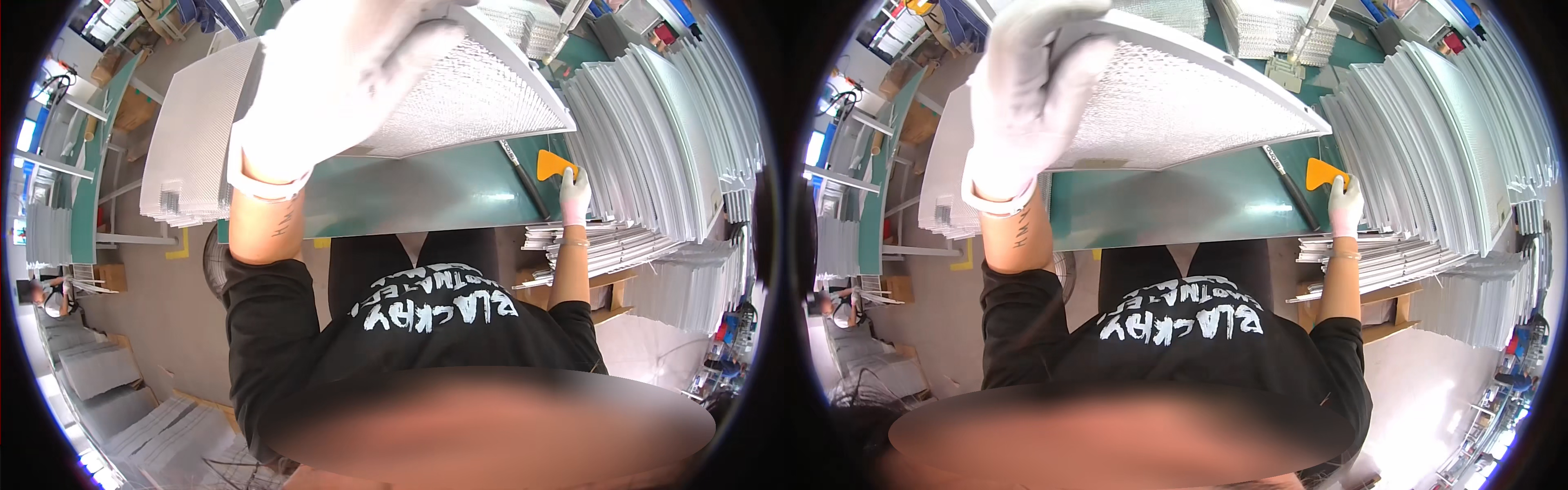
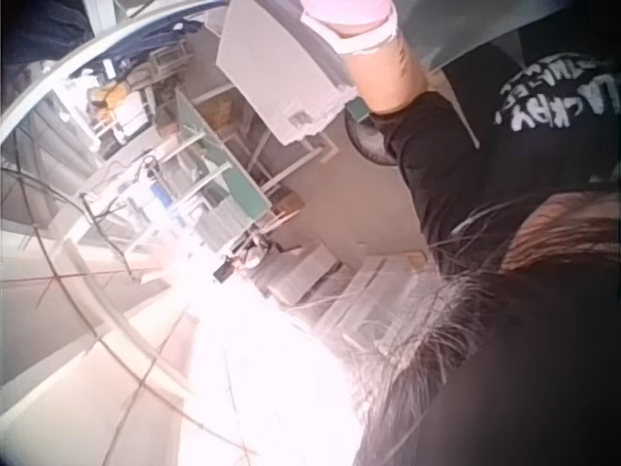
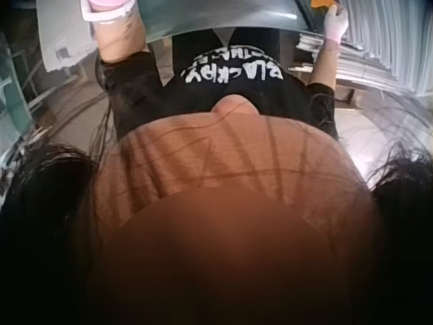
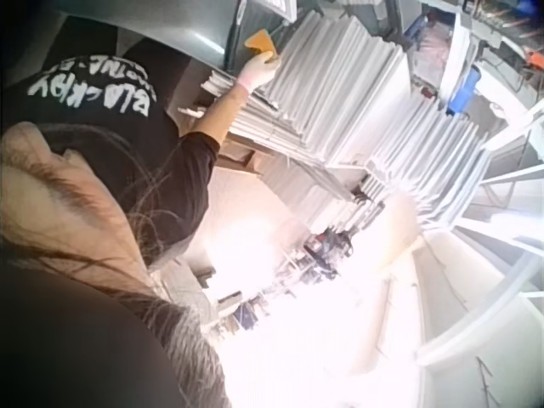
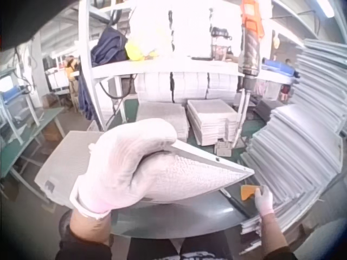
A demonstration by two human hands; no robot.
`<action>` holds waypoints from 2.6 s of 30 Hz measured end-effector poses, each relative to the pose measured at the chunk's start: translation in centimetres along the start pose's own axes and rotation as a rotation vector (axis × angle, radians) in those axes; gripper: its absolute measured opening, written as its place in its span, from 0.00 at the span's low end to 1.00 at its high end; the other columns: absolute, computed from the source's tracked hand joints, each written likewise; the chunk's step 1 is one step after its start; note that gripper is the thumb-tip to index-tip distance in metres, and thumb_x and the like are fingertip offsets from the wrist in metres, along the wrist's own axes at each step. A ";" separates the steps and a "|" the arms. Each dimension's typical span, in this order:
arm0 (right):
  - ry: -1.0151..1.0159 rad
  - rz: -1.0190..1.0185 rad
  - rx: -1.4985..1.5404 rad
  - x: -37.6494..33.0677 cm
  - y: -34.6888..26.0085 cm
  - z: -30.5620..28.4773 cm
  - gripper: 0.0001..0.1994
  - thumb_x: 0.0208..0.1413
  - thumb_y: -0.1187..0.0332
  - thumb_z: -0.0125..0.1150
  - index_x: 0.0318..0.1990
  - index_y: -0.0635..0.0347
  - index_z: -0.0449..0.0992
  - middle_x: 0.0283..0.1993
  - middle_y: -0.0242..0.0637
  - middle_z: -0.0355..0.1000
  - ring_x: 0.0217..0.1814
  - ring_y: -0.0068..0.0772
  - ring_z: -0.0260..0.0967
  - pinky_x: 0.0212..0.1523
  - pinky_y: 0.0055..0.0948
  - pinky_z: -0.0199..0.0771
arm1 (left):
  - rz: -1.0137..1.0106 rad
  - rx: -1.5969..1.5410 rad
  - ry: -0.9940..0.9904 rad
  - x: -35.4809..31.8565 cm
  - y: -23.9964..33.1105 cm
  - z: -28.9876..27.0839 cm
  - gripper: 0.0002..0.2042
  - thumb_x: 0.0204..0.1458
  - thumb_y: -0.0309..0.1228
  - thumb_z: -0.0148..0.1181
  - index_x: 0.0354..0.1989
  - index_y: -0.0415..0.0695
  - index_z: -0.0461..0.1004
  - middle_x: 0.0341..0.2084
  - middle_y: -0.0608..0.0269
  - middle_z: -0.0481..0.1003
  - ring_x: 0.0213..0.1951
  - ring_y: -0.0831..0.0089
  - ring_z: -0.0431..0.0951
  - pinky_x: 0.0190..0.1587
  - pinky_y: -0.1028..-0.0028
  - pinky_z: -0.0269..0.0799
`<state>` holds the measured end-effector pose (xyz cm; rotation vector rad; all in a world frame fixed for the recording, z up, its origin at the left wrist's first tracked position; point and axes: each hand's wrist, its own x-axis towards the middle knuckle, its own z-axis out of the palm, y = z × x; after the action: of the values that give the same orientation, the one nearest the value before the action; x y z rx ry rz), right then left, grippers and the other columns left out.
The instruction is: Assemble mesh filters by inserting filter material into metal frames and securing them.
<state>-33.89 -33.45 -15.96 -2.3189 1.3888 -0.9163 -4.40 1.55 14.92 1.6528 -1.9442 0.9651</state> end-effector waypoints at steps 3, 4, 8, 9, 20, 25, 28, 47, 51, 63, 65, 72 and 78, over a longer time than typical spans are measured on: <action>0.104 0.025 0.439 -1.1 -3.7 -0.8 0.14 0.64 0.64 0.49 0.46 0.68 0.71 0.36 0.51 0.75 0.32 0.44 0.75 0.38 0.36 0.74 | -0.191 -0.211 0.274 -0.5 -0.2 3.3 0.18 0.59 0.21 0.52 0.57 0.40 0.60 0.44 0.59 0.70 0.39 0.74 0.72 0.43 0.78 0.67; 0.170 0.075 0.724 -1.9 -6.2 -1.9 0.13 0.65 0.67 0.47 0.48 0.67 0.69 0.37 0.49 0.75 0.32 0.37 0.75 0.38 0.32 0.75 | -0.365 -0.463 0.518 -1.5 -0.6 4.7 0.16 0.60 0.17 0.48 0.57 0.39 0.60 0.35 0.63 0.73 0.34 0.84 0.69 0.38 0.83 0.65; 0.337 -0.031 1.113 -4.2 -10.7 -5.5 0.10 0.65 0.73 0.45 0.51 0.66 0.67 0.36 0.43 0.75 0.31 0.26 0.73 0.38 0.25 0.75 | -0.509 -0.298 0.744 -8.1 -0.1 10.0 0.18 0.58 0.18 0.50 0.56 0.39 0.59 0.36 0.62 0.68 0.29 0.83 0.68 0.33 0.82 0.65; 0.215 -0.151 1.051 -4.7 -11.7 -6.2 0.10 0.64 0.76 0.45 0.50 0.67 0.68 0.36 0.43 0.75 0.32 0.27 0.74 0.39 0.26 0.76 | -0.514 -0.299 0.737 -8.9 0.5 10.5 0.18 0.58 0.18 0.50 0.56 0.39 0.59 0.36 0.62 0.68 0.29 0.83 0.68 0.33 0.82 0.65; -0.564 -0.850 0.669 -8.7 -18.8 4.2 0.11 0.58 0.82 0.51 0.48 0.65 0.71 0.43 0.47 0.76 0.44 0.40 0.77 0.47 0.31 0.76 | -0.571 -0.526 0.776 -9.2 1.0 12.1 0.17 0.58 0.22 0.53 0.55 0.39 0.60 0.40 0.59 0.68 0.34 0.79 0.69 0.42 0.80 0.67; -0.628 -0.642 0.803 -9.7 -17.2 6.6 0.09 0.62 0.79 0.49 0.48 0.65 0.68 0.45 0.48 0.75 0.46 0.39 0.77 0.48 0.33 0.76 | -0.654 -0.577 0.732 -8.8 0.7 12.3 0.16 0.60 0.21 0.49 0.56 0.41 0.57 0.29 0.69 0.65 0.27 0.85 0.60 0.33 0.84 0.59; -0.514 -0.732 0.798 -9.7 -17.6 6.7 0.08 0.62 0.78 0.50 0.48 0.65 0.69 0.43 0.46 0.76 0.42 0.39 0.78 0.46 0.32 0.77 | -0.739 -0.656 0.697 -8.6 0.6 12.3 0.17 0.60 0.19 0.49 0.56 0.40 0.57 0.32 0.67 0.65 0.29 0.84 0.62 0.36 0.83 0.62; -0.595 -0.912 0.374 -8.6 -19.1 4.8 0.11 0.51 0.80 0.56 0.43 0.64 0.71 0.34 0.46 0.71 0.34 0.50 0.72 0.37 0.40 0.74 | -0.716 -0.505 0.723 -7.1 0.5 11.9 0.16 0.57 0.20 0.52 0.54 0.36 0.64 0.43 0.55 0.66 0.40 0.70 0.70 0.46 0.74 0.68; -0.634 -0.981 0.254 -7.3 -21.9 3.0 0.08 0.53 0.76 0.55 0.42 0.61 0.73 0.32 0.43 0.71 0.33 0.48 0.71 0.35 0.40 0.73 | -0.706 -0.408 0.704 -7.0 0.7 11.5 0.16 0.56 0.21 0.53 0.53 0.36 0.65 0.43 0.53 0.67 0.42 0.65 0.72 0.47 0.71 0.69; -0.675 -1.110 0.129 -5.6 -22.9 1.5 0.06 0.56 0.70 0.56 0.39 0.59 0.74 0.29 0.40 0.70 0.31 0.45 0.71 0.34 0.39 0.72 | -0.705 -0.350 0.710 -6.8 0.7 11.0 0.16 0.53 0.21 0.57 0.52 0.39 0.68 0.41 0.51 0.73 0.40 0.57 0.77 0.43 0.68 0.73; -0.656 -1.113 0.157 -6.1 -22.5 1.5 0.05 0.56 0.70 0.56 0.38 0.59 0.74 0.29 0.40 0.70 0.31 0.45 0.71 0.34 0.39 0.72 | -0.697 -0.360 0.722 -6.7 0.7 11.0 0.16 0.53 0.21 0.58 0.52 0.39 0.68 0.41 0.51 0.73 0.40 0.57 0.77 0.43 0.68 0.73; -0.583 -1.202 0.129 -7.1 -21.5 2.8 0.09 0.50 0.74 0.56 0.40 0.60 0.74 0.29 0.40 0.71 0.29 0.43 0.71 0.29 0.36 0.72 | -0.682 -0.384 0.746 -6.8 0.6 11.0 0.17 0.53 0.22 0.58 0.52 0.40 0.68 0.41 0.51 0.73 0.40 0.57 0.77 0.42 0.69 0.73; -0.566 -1.336 0.228 -7.2 -20.6 3.0 0.11 0.45 0.78 0.57 0.39 0.62 0.73 0.28 0.41 0.70 0.29 0.43 0.71 0.31 0.36 0.74 | -0.698 -0.413 0.721 -6.9 0.9 10.9 0.17 0.53 0.22 0.59 0.51 0.39 0.68 0.41 0.50 0.73 0.39 0.56 0.77 0.42 0.69 0.73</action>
<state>-20.32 -17.23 -9.90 -2.7968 -0.5920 -0.4834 -2.41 -1.56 2.53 1.3198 -0.9054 0.6711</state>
